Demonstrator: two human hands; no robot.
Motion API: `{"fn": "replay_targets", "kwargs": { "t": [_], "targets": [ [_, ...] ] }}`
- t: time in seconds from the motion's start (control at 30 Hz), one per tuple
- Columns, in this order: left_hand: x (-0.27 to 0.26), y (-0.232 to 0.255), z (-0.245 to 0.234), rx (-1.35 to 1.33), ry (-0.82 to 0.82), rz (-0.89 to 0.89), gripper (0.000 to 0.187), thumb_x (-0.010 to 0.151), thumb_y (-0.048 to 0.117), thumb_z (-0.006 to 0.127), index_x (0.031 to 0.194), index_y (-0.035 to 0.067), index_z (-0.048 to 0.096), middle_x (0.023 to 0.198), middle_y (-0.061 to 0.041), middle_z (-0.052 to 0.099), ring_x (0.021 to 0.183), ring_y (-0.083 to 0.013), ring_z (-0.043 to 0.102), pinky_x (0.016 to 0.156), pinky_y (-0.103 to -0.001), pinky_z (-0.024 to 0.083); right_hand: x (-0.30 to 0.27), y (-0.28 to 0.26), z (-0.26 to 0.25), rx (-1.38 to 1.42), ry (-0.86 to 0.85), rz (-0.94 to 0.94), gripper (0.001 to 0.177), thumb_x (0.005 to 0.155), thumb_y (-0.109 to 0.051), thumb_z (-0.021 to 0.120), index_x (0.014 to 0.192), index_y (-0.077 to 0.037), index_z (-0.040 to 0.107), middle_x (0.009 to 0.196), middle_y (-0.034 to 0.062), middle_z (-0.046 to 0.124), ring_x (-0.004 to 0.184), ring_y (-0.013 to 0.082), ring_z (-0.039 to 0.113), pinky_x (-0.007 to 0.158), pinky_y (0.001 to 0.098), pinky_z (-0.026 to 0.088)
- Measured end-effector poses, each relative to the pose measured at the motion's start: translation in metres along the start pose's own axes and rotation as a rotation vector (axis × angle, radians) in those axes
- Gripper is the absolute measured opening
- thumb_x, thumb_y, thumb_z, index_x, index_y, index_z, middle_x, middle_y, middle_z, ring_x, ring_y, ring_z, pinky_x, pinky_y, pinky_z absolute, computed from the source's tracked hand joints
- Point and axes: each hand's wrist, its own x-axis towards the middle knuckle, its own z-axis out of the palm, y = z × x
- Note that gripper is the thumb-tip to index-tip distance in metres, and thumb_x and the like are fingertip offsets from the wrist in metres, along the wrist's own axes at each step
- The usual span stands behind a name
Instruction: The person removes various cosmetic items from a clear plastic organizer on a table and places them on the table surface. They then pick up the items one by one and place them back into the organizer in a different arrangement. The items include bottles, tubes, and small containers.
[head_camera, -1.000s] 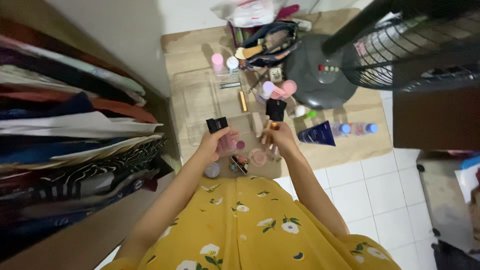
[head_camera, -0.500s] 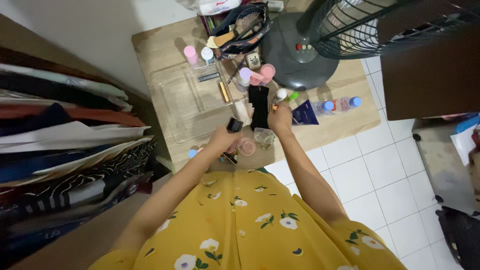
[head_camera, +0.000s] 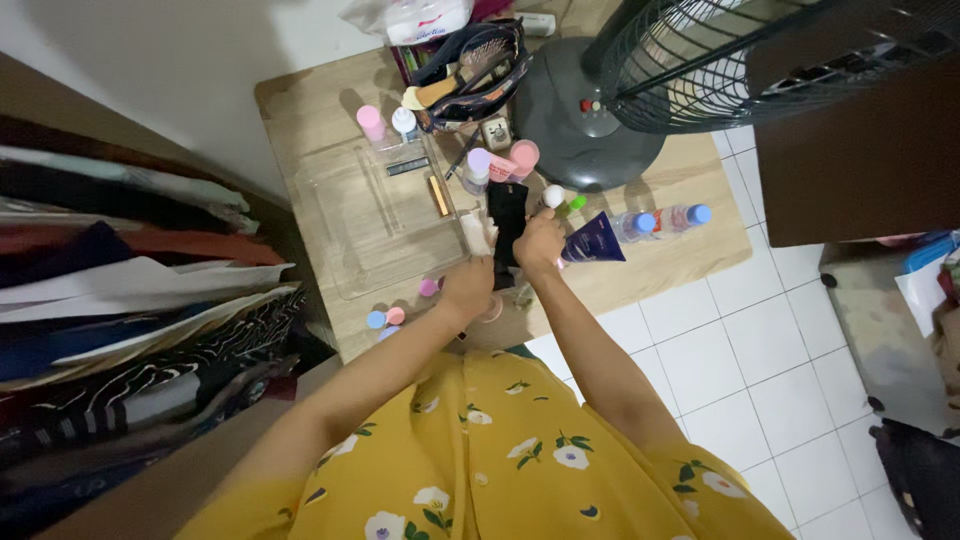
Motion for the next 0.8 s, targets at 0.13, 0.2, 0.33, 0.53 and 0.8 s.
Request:
{"fn": "replay_targets", "kwargs": {
  "t": [0.13,0.2,0.33,0.53,0.8],
  "targets": [
    [0.002,-0.004,0.019,0.097,0.029,0.006,0.047,0.073,0.021,0.079,0.111,0.003,0.059,0.099,-0.012,0.068,0.08,-0.0255,0.074,0.061,-0.035,0.06,0.011,0.007,0.013,0.056,0.021,0.049,0.04,0.085,-0.011,0.069,0.116,0.004,0.047,0.113,0.0289,0.064,0.111,0.0474,0.062,0.094,0.0538,0.052],
    [0.002,-0.004,0.019,0.124,0.0,-0.011,0.045,0.075,0.021,0.078,0.112,0.005,0.058,0.101,-0.011,0.068,0.082,-0.025,0.074,0.062,-0.035,0.06,0.014,0.01,0.022,0.088,0.069,0.044,0.04,0.085,-0.011,0.069,0.115,0.004,0.048,0.112,0.0293,0.064,0.111,0.0481,0.061,0.094,0.0544,0.051],
    [0.003,-0.001,0.009,0.172,-0.042,-0.05,0.056,0.07,0.027,0.081,0.115,0.004,0.058,0.104,-0.01,0.066,0.09,-0.0238,0.072,0.069,-0.033,0.06,0.016,0.017,0.043,0.163,0.157,0.003,0.043,0.08,-0.007,0.068,0.114,0.005,0.046,0.114,0.0313,0.06,0.108,0.0506,0.058,0.096,0.0574,0.047],
    [-0.003,0.005,-0.012,0.174,-0.042,-0.069,0.059,0.069,0.032,0.084,0.114,0.005,0.058,0.105,-0.009,0.063,0.093,-0.0235,0.069,0.074,-0.035,0.058,0.011,0.024,0.049,0.229,0.232,-0.096,0.047,0.074,-0.005,0.065,0.116,0.006,0.045,0.119,0.032,0.054,0.112,0.0532,0.053,0.099,0.0599,0.042],
    [-0.005,0.007,-0.016,0.073,-0.013,-0.106,0.076,0.06,0.036,0.088,0.121,0.004,0.055,0.111,-0.011,0.059,0.104,-0.0267,0.063,0.082,-0.041,0.051,-0.031,0.008,-0.002,0.229,0.251,-0.339,0.055,0.074,-0.005,0.066,0.124,0.008,0.046,0.123,0.033,0.049,0.115,0.0523,0.049,0.104,0.0578,0.04]
  ]
}}
